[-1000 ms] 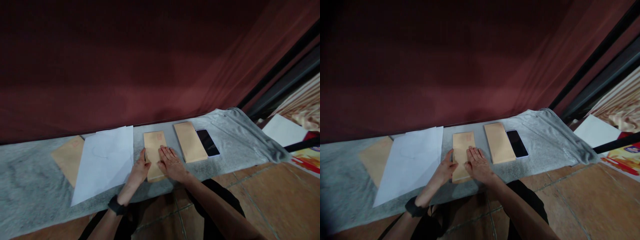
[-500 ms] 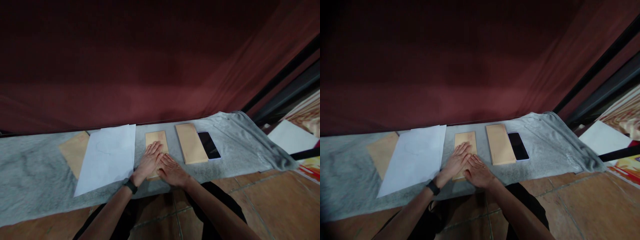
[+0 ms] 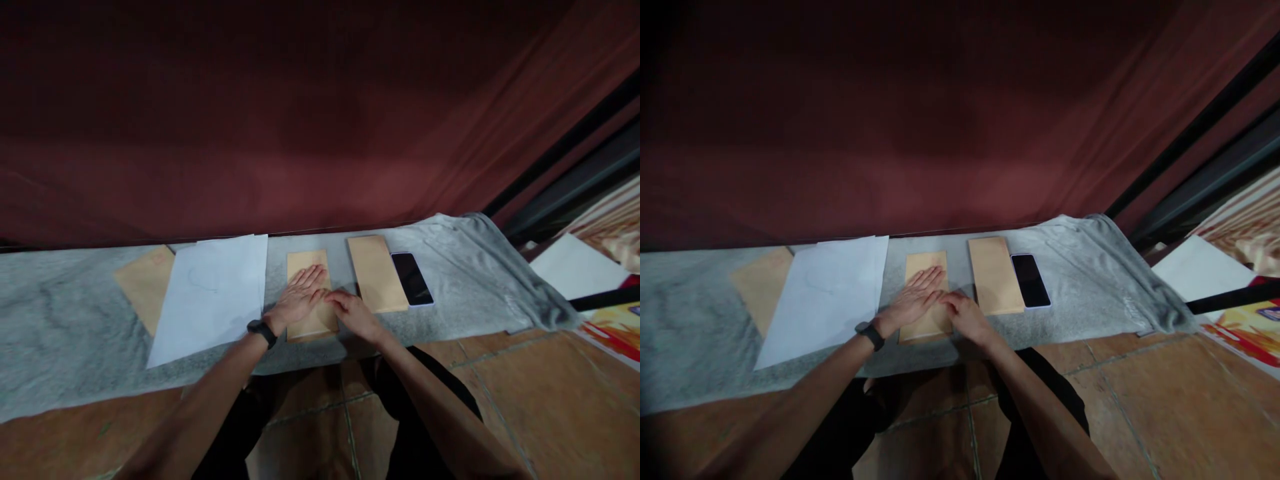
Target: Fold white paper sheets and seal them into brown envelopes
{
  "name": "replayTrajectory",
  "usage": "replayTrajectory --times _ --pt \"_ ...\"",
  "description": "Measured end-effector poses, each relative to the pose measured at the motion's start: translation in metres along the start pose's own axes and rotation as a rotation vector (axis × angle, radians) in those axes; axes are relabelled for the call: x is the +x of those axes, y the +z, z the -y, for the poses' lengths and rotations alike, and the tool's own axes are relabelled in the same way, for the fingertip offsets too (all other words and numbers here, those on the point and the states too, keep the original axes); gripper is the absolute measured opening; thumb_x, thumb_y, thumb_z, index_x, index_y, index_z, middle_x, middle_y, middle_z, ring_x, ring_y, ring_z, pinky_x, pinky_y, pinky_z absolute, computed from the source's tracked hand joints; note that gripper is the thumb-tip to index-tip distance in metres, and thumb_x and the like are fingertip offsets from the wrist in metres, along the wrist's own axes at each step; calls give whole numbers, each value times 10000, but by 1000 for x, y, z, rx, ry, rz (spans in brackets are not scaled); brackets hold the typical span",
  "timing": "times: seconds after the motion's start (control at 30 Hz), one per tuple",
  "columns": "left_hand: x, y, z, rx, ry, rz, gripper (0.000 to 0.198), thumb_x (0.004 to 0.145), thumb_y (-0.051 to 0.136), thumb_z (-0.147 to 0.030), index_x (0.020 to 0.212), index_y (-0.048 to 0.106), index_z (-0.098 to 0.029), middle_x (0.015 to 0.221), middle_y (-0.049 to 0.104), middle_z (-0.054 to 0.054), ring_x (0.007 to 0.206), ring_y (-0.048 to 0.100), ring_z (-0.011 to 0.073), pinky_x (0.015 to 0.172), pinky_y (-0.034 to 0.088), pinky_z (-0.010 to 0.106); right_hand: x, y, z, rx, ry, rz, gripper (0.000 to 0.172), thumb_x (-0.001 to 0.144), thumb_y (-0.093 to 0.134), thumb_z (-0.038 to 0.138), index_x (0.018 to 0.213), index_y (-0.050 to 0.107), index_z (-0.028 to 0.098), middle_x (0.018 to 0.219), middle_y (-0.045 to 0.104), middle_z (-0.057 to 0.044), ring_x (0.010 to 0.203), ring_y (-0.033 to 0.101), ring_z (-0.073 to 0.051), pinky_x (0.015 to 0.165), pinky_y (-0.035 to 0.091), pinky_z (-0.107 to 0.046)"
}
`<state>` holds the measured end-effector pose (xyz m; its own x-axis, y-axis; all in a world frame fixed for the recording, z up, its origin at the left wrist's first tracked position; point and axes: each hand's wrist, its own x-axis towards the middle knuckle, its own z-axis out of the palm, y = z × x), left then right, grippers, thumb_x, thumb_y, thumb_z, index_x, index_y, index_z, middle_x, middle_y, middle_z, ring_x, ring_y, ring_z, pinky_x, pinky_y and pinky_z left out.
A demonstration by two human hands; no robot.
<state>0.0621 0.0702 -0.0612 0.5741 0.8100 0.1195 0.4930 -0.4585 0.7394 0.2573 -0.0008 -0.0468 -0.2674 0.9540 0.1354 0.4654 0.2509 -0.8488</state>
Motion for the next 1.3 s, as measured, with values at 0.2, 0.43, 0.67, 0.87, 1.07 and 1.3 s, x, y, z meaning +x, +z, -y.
replayTrajectory --times 0.2,0.43,0.67,0.87,1.07,1.3 --pt "-58 -1 -28 -246 -129 67 527 875 644 -462 1361 608 -261 1559 464 61 1495 335 205 1258 89 357 -17 -9 14 -52 -162 165 272 963 561 172 1198 682 233 1283 651 -74 1244 578 -184 1107 444 -389" --pt "-107 -4 -52 -240 -111 -13 548 800 760 -435 1313 646 -277 1489 545 69 1419 463 217 1239 219 375 -38 1 6 -206 -191 170 554 836 750 206 1368 595 235 1410 586 -114 1361 497 -238 1159 397 -450" --pt "-112 1 -53 -241 -116 -160 286 824 734 -347 1105 750 -292 1302 698 51 1280 601 217 1194 330 368 -40 3 9 -302 -227 170 428 869 711 208 1292 650 200 1385 612 -120 1323 527 -242 1157 397 -452" --pt "-112 10 -54 -172 -140 -273 194 893 646 -329 1038 772 -302 1212 735 48 1206 633 234 1146 395 396 -37 6 6 -337 -190 129 321 930 589 120 1215 693 225 1332 653 -75 1280 560 -203 1149 406 -419" --pt "-109 17 -50 -149 -171 -322 193 930 600 -306 1017 772 -292 1167 740 49 1157 646 228 1111 440 402 -41 16 13 -425 -210 46 332 961 518 112 1238 685 190 1327 662 -101 1275 574 -214 1181 384 -440" --pt "-111 26 -37 191 -49 -313 326 1010 431 -269 1244 651 -217 1326 655 76 1257 587 211 1097 484 431 -82 58 26 -629 -347 74 610 1001 525 394 1515 409 85 1566 425 -173 1477 360 -272 1224 332 -484"
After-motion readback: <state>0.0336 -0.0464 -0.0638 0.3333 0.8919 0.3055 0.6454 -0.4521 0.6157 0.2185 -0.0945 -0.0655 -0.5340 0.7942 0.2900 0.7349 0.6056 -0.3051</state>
